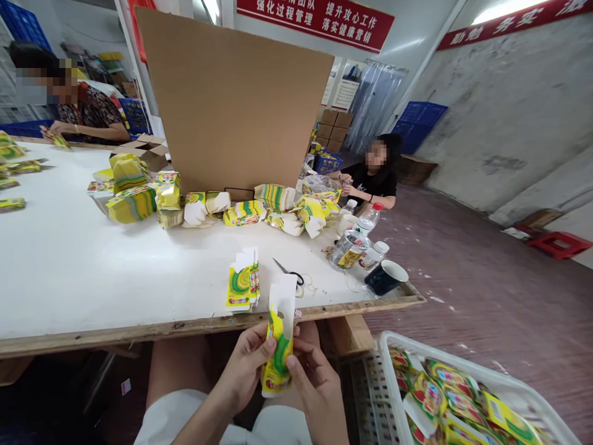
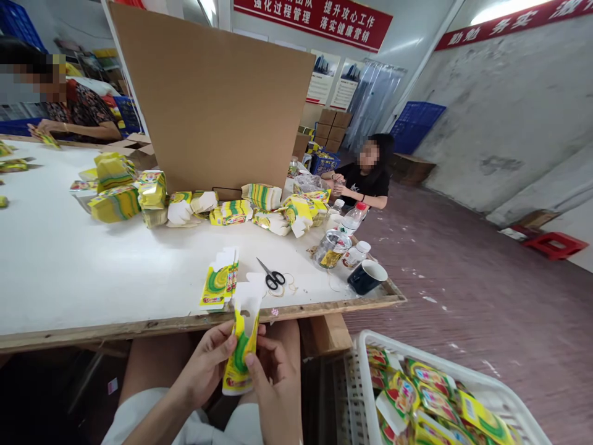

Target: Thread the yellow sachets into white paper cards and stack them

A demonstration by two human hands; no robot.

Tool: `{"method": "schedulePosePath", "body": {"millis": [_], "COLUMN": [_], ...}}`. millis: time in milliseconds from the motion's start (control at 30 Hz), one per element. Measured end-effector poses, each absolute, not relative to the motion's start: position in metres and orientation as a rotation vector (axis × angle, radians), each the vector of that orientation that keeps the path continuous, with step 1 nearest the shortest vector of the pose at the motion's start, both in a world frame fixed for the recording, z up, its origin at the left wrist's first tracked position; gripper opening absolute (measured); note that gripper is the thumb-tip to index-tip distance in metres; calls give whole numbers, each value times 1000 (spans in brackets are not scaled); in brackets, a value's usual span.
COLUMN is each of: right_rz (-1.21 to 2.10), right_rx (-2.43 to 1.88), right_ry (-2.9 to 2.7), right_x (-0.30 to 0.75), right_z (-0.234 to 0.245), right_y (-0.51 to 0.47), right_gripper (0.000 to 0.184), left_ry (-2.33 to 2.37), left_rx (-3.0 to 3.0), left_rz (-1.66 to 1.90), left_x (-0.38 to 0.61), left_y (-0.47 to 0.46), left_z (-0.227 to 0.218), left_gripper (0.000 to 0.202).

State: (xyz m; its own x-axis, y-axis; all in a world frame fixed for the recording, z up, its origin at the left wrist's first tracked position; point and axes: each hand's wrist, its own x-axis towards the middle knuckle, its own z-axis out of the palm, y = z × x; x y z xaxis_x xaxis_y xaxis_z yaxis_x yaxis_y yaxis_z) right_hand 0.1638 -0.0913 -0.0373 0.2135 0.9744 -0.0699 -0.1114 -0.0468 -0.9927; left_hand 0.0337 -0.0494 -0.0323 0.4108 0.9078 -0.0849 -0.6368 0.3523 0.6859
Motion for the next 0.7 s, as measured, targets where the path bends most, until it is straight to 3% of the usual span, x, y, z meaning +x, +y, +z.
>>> {"method": "schedulePosePath", "body": {"millis": [167,300,367,433,600,700], "right_rz": [1082,931,905,938,1063,1001], "right_rx": [-1340,-1390,-1335,-1264,-1228,-1267], "right_ry": [-968,-1004,-1037,-1101,-1334,-1432], "right_x": [163,172,178,186,203,206], "right_z": [-42,-39,-35,-30,-19,-14], "right_y": [-93,-90,-87,-85,-84,-83], "right_gripper": [31,29,41,52,24,29], "left_ry": [713,785,772,738,587,493], "left_rx": [795,971,1053,1133,1075,992], "left_rz": [1111,1102,1048,966,829,778], "left_x": [39,33,28,22,16,17], "left_y": [-48,-51,-52,-52,-54,-57], "left_z": [-39,-35,-31,-28,-24,-25], "left_gripper": [33,59,67,63,46,38]}}
